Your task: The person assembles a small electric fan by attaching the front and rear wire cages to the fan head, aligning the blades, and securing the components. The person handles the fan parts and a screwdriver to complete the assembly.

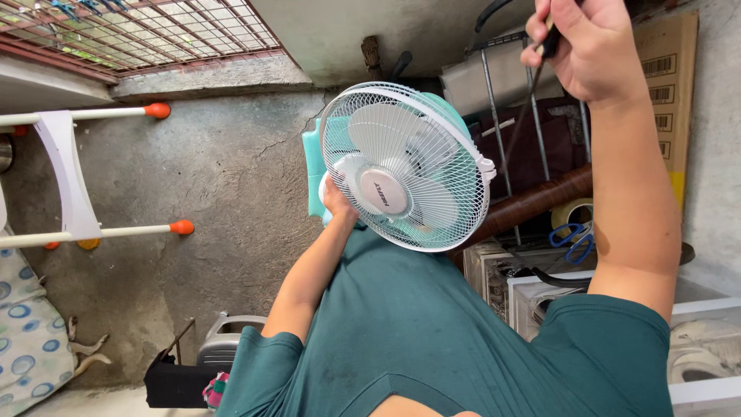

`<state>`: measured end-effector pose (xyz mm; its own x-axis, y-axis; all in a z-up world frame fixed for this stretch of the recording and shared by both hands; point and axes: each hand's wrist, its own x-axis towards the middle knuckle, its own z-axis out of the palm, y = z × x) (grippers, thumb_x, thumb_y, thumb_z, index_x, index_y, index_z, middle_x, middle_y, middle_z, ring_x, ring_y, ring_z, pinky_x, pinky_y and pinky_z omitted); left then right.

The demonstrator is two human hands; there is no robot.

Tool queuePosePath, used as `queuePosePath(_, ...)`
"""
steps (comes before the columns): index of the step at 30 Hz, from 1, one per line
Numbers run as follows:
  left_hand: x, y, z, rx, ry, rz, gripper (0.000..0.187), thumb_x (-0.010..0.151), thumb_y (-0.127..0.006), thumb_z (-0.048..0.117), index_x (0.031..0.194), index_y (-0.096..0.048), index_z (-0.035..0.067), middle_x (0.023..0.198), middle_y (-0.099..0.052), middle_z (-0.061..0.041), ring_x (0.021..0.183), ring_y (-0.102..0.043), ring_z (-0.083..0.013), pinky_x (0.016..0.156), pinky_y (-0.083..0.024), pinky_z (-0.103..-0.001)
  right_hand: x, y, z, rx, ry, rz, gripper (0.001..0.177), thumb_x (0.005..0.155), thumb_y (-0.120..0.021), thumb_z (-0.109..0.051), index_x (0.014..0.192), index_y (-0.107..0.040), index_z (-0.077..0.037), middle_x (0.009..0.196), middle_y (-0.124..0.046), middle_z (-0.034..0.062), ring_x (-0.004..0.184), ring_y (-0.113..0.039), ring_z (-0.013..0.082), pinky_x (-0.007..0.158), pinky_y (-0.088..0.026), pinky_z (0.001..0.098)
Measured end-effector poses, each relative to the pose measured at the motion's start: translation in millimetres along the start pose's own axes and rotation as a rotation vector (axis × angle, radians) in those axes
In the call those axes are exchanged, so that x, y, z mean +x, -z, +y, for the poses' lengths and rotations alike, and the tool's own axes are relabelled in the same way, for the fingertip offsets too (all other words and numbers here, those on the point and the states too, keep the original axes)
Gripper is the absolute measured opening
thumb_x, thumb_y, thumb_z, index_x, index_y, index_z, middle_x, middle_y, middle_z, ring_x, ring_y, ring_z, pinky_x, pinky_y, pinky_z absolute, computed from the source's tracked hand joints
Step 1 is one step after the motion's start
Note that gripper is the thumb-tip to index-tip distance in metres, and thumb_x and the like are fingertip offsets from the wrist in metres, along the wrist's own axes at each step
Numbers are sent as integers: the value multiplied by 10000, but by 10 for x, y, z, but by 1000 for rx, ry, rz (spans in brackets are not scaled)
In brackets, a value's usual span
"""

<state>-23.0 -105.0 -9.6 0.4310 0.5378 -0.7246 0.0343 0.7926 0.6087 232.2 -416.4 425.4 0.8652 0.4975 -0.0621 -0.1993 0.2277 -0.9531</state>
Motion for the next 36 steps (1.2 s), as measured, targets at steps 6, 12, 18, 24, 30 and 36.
queuePosePath(6, -6, -51, -4, 21, -2, 16, 471, 1048, -492, 420, 1227, -683, 28, 1126, -749, -74, 989, -724, -236, 857, -599, -377, -137, -204, -52, -379, -92, -64, 265, 1112, -566, -36, 1362, -479, -49, 979, -542, 22, 801, -528, 88, 655, -456, 302)
queuePosePath(12, -29, -62, 20, -2, -3, 8, 473, 1040, -523, 422, 1238, -679, 21, 1125, -745, -83, 991, -722, -245, 856, -595, -382, -95, -26, -281, -107, 0, -85, 174, 1137, -494, -72, 1303, -544, -64, 1133, -623, 49, 964, -658, 143, 833, -590, 353)
queuePosePath(18, -131, -103, 97, -6, 57, 35, 486, 1014, -551, 428, 1249, -671, 20, 1143, -736, -92, 1007, -721, -264, 856, -605, -403, 253, 263, -97, -55, 52, -57, 141, 1269, -550, -103, 1177, -607, -13, 1028, -592, 77, 910, -608, 175, 827, -549, 386)
queuePosePath(24, -115, -87, 65, -25, 26, -10, 501, 1038, -501, 439, 1282, -651, 28, 1178, -727, -90, 1035, -716, -259, 874, -605, -401, 448, 95, 127, -55, -14, -238, 145, 1229, -602, -178, 1177, -588, -44, 1071, -613, 53, 919, -618, 151, 846, -571, 362)
queuePosePath(30, -89, -57, 39, 5, 65, 46, 509, 1049, -483, 444, 1287, -645, 24, 1191, -726, -100, 1044, -715, -269, 880, -602, -410, 517, 40, 119, -103, -58, -263, 159, 1223, -612, -195, 1196, -581, -42, 1073, -614, 50, 897, -605, 138, 818, -565, 343)
queuePosePath(36, -109, -91, 73, -17, 50, 23, 510, 1036, -504, 441, 1265, -653, 10, 1148, -731, -104, 1002, -723, -270, 848, -610, -415, 562, -59, 159, -169, -105, -242, 164, 1202, -604, -178, 1159, -586, -21, 1027, -615, 44, 898, -626, 130, 836, -589, 368)
